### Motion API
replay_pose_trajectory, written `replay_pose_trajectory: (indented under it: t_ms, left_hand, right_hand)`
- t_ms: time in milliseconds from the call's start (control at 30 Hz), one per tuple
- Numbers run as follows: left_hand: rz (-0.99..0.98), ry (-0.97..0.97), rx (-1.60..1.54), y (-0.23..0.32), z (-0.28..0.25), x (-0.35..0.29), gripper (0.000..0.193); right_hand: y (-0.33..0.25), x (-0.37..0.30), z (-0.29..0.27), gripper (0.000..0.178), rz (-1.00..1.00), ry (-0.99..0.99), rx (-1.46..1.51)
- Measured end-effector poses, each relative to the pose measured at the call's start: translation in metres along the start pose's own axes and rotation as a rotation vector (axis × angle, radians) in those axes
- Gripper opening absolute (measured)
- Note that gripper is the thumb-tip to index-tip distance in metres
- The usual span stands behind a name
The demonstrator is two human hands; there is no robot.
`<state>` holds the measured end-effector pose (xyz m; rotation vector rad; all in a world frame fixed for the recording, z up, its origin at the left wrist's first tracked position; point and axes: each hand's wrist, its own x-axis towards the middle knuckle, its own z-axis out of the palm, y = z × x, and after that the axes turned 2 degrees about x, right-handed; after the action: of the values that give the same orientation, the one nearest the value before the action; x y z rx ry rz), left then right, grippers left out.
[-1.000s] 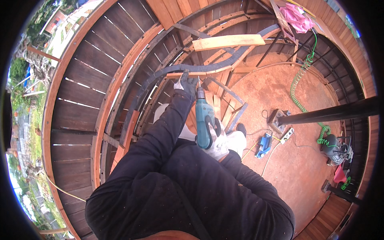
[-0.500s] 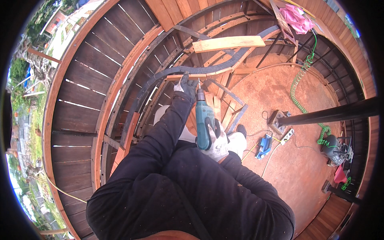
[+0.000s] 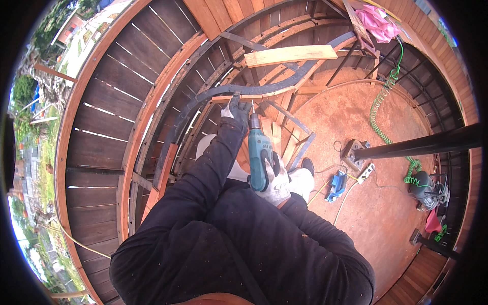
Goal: The person installs curved wooden planks onto a circular roof framework. They position each plank, then use a corded drill to fasten it to the underlying structure, repeating this sequence around the roof.
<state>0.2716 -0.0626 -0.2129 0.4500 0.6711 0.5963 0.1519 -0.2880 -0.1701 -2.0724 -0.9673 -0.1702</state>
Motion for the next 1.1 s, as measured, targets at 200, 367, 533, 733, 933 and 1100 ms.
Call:
replay_pose_trajectory:
  t_ms: [200,367,533,733,933,1100]
  left_hand:
    - [-0.018,0.028,0.025,0.003,0.004,-0.006,0.037]
    - [0.008,0.022,0.033,0.003,0.008,-0.009,0.039]
    - [0.012,0.083,0.051,0.002,0.011,-0.010,0.039]
    - [0.000,0.068,0.016,0.000,0.008,-0.007,0.040]
    - [-0.004,0.040,-0.004,0.000,0.005,-0.004,0.039]
    - [0.014,0.107,0.033,0.001,0.011,-0.011,0.040]
  right_hand:
    - [0.007,-0.005,0.002,0.094,-0.039,-0.038,0.023]
    - [0.028,-0.009,0.010,0.099,0.396,-0.226,0.525]
    - [0.045,-0.011,0.012,0.100,0.463,-0.218,0.661]
    - [0.049,-0.018,0.012,0.102,0.520,-0.223,0.707]
    - [0.048,-0.022,0.017,0.108,0.579,-0.180,0.817]
    - [0.040,-0.012,0.023,0.107,0.530,-0.206,0.701]
